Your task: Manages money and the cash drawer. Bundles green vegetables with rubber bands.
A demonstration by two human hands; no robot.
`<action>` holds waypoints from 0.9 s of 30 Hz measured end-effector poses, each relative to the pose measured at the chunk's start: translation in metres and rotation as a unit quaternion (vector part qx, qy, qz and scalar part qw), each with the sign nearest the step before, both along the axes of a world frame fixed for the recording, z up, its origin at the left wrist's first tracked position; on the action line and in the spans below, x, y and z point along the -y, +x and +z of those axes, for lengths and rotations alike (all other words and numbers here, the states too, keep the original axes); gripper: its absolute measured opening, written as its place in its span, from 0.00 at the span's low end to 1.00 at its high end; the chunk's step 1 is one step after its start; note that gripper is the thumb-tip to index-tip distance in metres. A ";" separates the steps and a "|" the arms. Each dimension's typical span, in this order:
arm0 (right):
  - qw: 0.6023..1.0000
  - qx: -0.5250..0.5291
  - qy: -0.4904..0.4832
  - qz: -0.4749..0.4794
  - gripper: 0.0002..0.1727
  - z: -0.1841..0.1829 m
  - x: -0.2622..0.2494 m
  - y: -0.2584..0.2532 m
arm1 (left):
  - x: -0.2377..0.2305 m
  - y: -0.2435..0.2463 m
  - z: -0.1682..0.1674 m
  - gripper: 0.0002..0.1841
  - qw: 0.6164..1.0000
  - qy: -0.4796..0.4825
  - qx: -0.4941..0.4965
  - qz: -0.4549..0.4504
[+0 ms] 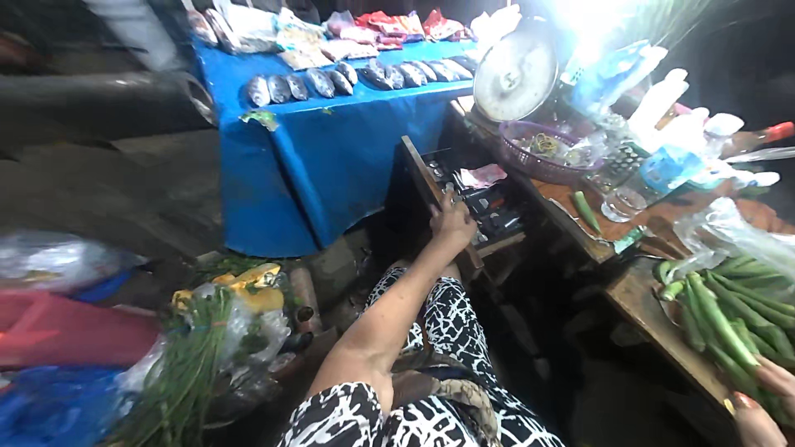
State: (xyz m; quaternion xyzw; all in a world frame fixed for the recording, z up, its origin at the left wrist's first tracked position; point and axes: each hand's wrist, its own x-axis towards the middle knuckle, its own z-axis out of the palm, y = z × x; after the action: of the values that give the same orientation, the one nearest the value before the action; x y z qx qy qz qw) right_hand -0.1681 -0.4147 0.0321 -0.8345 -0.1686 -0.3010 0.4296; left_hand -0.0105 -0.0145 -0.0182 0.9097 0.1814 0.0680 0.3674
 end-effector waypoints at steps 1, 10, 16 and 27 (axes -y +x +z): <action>0.999 -0.014 -0.001 0.029 0.17 0.000 -0.007 0.003 | 0.005 -0.007 0.007 0.15 1.000 0.009 0.026 -0.009; 0.943 -0.180 0.072 0.271 0.19 -0.025 -0.094 0.010 | 0.060 -0.094 0.086 0.28 0.857 -0.075 0.099 -0.500; 0.892 -0.276 0.084 0.347 0.16 -0.039 -0.108 0.010 | 0.068 -0.110 0.038 0.32 0.770 -0.143 -0.091 -0.615; 0.877 -0.251 0.321 0.255 0.13 -0.041 -0.154 0.052 | 0.061 -0.101 0.036 0.21 0.822 -0.404 -0.096 -0.389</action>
State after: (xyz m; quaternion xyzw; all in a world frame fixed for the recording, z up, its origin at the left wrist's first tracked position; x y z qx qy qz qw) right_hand -0.1162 -0.2608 -0.0093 -0.6266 -0.1561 0.0012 0.7635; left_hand -0.1111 -0.0752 0.0178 0.6768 -0.1422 -0.2472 0.6787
